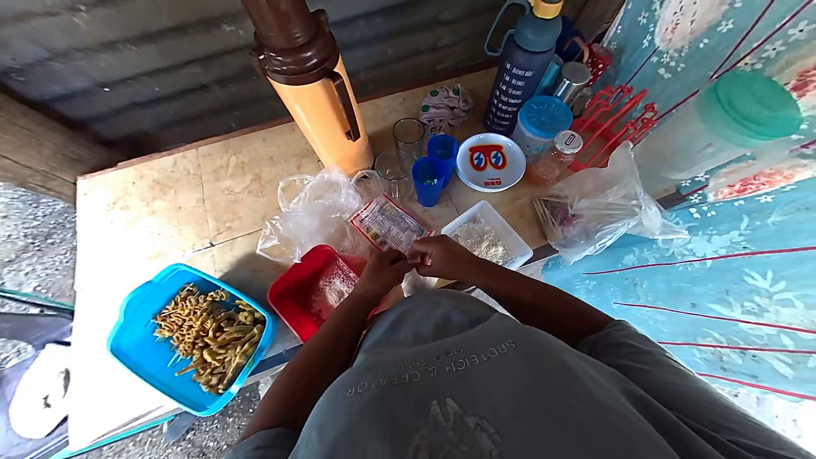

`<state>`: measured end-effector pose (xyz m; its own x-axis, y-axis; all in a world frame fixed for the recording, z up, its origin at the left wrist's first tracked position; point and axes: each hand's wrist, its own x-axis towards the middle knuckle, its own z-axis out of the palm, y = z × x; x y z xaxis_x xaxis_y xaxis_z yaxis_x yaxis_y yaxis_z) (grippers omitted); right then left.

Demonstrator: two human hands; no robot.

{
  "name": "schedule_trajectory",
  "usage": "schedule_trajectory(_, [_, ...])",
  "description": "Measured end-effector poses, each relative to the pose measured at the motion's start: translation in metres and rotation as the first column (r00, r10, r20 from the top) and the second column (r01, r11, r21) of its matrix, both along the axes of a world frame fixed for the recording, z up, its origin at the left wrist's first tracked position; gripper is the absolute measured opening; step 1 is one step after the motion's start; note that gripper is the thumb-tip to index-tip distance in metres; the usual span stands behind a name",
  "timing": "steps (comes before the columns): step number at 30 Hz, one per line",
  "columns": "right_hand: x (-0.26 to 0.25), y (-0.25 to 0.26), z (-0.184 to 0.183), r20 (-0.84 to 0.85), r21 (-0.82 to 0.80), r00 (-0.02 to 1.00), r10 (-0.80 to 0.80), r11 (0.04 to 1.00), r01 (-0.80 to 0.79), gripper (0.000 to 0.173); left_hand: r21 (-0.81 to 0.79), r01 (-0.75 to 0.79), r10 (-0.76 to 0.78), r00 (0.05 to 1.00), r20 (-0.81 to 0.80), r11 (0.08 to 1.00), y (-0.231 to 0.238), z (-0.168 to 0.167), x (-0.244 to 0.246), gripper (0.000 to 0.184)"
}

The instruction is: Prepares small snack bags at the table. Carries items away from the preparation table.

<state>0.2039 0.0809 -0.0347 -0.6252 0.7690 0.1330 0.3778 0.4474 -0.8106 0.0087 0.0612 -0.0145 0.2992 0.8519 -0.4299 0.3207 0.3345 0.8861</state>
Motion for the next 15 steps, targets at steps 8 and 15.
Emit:
schedule_trajectory(8, [-0.008,-0.006,-0.003,0.134,0.501,0.986,-0.103,0.865,0.022,0.006,-0.177,-0.170,0.177,0.984,0.024,0.969,0.003,0.003,0.005,0.014])
schedule_trajectory(15, [-0.008,-0.004,-0.005,-0.243,0.025,0.969,-0.043,0.998,0.051,0.007,-0.188,-0.152,0.163,0.986,0.043,0.970,0.007,-0.021,-0.002,0.010])
